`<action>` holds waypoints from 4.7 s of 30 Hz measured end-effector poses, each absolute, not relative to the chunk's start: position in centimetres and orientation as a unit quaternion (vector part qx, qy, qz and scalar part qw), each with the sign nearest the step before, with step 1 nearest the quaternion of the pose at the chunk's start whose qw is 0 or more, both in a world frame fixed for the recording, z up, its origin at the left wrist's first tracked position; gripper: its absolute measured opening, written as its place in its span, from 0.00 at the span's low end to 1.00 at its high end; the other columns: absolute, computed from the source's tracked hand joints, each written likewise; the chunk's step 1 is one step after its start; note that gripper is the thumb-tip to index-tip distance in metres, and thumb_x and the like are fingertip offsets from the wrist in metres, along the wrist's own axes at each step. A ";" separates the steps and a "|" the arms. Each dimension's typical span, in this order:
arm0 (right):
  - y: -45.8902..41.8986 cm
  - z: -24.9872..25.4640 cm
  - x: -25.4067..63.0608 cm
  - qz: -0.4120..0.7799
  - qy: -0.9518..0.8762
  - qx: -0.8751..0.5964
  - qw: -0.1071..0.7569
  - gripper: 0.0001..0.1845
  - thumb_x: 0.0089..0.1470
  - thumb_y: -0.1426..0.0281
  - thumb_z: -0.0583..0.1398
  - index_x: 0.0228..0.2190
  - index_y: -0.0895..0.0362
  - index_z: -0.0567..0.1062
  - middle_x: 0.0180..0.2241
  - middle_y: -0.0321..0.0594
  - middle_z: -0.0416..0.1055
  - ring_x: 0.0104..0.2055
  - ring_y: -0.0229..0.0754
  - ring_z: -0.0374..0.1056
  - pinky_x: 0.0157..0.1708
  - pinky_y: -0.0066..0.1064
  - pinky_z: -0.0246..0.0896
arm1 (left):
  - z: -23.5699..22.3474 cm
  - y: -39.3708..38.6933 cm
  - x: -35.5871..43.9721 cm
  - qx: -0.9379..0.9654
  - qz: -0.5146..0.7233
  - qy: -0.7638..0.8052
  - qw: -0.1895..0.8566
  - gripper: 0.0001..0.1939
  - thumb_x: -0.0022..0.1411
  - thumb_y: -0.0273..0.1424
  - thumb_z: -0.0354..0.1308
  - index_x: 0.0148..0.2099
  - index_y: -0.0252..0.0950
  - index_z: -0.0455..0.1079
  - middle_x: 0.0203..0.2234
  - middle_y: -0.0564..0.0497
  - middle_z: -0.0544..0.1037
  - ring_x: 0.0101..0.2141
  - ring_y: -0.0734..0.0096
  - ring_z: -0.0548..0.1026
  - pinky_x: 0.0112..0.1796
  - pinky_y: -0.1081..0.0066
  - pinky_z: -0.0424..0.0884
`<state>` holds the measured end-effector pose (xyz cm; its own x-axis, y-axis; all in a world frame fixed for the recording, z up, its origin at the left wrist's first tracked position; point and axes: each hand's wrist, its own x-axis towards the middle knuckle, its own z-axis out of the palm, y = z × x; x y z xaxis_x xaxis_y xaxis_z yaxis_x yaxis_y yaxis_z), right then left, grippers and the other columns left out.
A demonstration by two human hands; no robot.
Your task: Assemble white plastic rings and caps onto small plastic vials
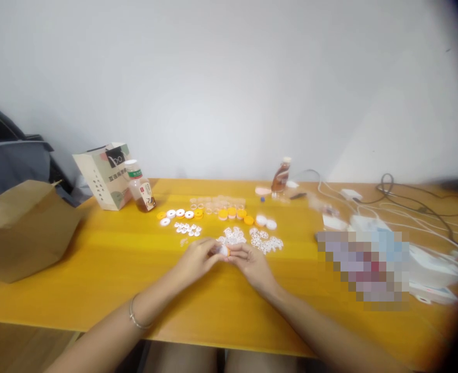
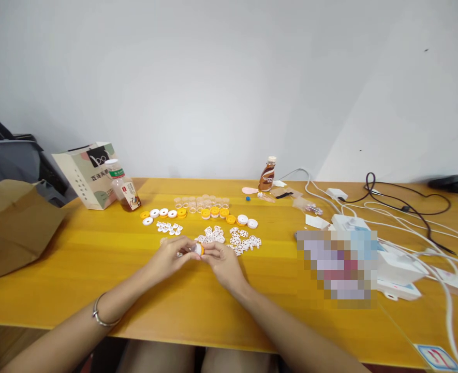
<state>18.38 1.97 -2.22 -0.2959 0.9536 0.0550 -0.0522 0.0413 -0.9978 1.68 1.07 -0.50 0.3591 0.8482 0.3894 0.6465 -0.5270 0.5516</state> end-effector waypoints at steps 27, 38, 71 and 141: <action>2.1 -1.6 18.3 0.583 -0.563 -0.375 0.450 0.17 0.36 0.72 0.63 0.34 0.56 0.71 0.30 0.38 0.75 0.37 0.41 0.70 0.43 0.36 0.62 | -0.5 1.3 1.7 0.802 0.362 0.446 0.166 0.13 0.55 0.36 0.53 0.41 0.36 0.67 0.28 0.50 0.72 0.29 0.74 0.69 0.31 0.74 0.66; 2.5 -1.7 18.6 0.565 -0.581 -0.403 0.425 0.13 0.36 0.73 0.61 0.31 0.56 0.74 0.30 0.38 0.75 0.37 0.43 0.70 0.43 0.37 0.62 | 0.1 1.2 1.7 0.801 0.346 0.441 0.210 0.13 0.53 0.37 0.54 0.40 0.36 0.69 0.28 0.51 0.71 0.28 0.75 0.69 0.30 0.75 0.65; 1.3 -1.9 18.3 0.520 -0.618 -0.374 0.457 0.11 0.41 0.71 0.59 0.32 0.53 0.72 0.33 0.36 0.74 0.38 0.42 0.70 0.44 0.38 0.62 | -0.4 1.0 2.0 0.773 0.375 0.457 0.230 0.12 0.51 0.37 0.56 0.33 0.33 0.68 0.26 0.51 0.72 0.26 0.75 0.68 0.28 0.76 0.65; 5.1 -1.0 20.2 0.465 -0.640 -0.392 0.469 0.12 0.39 0.63 0.61 0.21 0.57 0.65 0.21 0.32 0.66 0.25 0.34 0.63 0.28 0.27 0.58 | -2.3 3.3 1.6 0.882 0.244 0.395 0.075 0.09 0.58 0.34 0.50 0.35 0.34 0.66 0.28 0.51 0.69 0.31 0.73 0.67 0.33 0.75 0.63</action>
<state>20.20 5.08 -0.97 -0.2531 0.9384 0.2354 0.0665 0.2596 -0.9634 1.65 3.32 -2.31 0.5683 0.7344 0.3712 0.6611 -0.6761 0.3253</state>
